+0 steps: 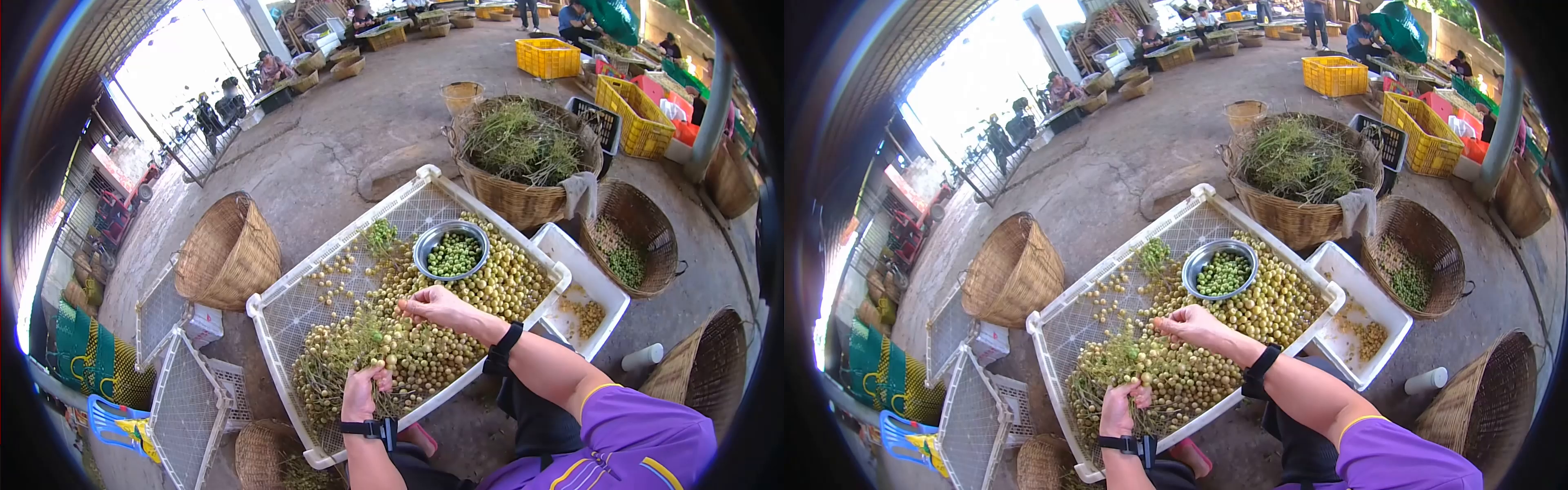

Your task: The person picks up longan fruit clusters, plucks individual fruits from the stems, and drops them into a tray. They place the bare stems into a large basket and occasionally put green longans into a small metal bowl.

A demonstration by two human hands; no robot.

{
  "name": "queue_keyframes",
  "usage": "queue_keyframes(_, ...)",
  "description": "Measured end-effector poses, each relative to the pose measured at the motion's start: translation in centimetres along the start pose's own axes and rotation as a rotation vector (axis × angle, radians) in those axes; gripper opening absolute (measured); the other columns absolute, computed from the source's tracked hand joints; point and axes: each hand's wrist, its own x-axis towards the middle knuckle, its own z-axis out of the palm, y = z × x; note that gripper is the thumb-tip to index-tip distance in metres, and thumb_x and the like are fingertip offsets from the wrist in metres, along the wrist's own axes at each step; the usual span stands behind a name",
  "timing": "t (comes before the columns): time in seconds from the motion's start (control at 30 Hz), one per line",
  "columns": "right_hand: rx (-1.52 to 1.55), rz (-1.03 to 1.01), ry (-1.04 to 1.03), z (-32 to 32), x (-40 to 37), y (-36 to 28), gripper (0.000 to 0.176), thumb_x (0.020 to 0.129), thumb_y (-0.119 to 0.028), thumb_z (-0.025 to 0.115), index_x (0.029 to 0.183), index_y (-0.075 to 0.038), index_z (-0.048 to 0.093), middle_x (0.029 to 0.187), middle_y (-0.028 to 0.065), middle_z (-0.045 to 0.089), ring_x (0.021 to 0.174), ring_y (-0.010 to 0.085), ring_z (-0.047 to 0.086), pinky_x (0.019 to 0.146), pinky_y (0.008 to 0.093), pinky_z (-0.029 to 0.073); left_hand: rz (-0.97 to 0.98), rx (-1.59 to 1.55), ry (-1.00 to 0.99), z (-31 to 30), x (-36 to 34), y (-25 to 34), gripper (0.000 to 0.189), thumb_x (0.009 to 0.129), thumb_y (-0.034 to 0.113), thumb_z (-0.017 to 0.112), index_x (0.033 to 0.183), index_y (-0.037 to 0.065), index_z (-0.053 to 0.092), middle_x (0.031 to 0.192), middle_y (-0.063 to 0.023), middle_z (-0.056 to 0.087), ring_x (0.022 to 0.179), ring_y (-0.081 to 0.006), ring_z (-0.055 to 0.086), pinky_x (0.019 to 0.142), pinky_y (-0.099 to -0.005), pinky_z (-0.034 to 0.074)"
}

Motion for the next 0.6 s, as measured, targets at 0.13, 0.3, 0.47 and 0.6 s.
queue_keyframes(0.13,0.097,0.054,0.123,-0.8,-0.5,-1.1,0.037,0.085,-0.044,0.058,0.081,-0.007,0.065,0.066,-0.0048,0.058,0.057,0.0007,0.048,0.045,0.0157,0.032,0.043,-0.035,0.008,-0.2,0.2,0.1,0.014,0.081,0.01,0.051,0.081,-0.004,0.055,0.055,0.0013,0.036,0.047,-0.01,0.036,0.044,-0.023,0.027)
queue_keyframes(0.3,-0.154,0.001,-0.1,0.4,-1.1,-0.7,0.052,0.078,-0.055,0.06,0.076,-0.003,0.067,0.062,0.0003,0.058,0.057,0.0076,0.051,0.053,0.0239,0.04,0.041,-0.025,0.01,0.3,0.1,0.2,0.011,0.079,0.006,0.051,0.082,-0.004,0.054,0.056,-0.0008,0.039,0.046,-0.0109,0.037,0.043,-0.0235,0.028)
queue_keyframes(0.47,-0.241,-0.012,-0.163,0.6,-0.6,-0.6,0.052,0.077,-0.055,0.062,0.078,-0.003,0.065,0.064,-0.0023,0.056,0.059,0.0059,0.048,0.053,0.0224,0.038,0.014,-0.07,-0.009,0.3,0.2,0.0,0.007,0.078,0.001,0.052,0.082,-0.005,0.053,0.057,-0.0028,0.042,0.046,-0.0121,0.039,0.042,-0.024,0.03)
queue_keyframes(0.6,-0.101,0.063,-0.204,0.8,-0.4,-0.2,0.052,0.077,-0.056,0.061,0.085,-0.004,0.063,0.068,-0.0034,0.055,0.058,0.0049,0.047,0.05,0.0203,0.037,-0.018,-0.057,0.005,0.3,0.2,-0.1,0.006,0.079,0.002,0.051,0.081,-0.004,0.052,0.057,-0.0027,0.042,0.046,-0.0116,0.038,0.042,-0.0242,0.029)
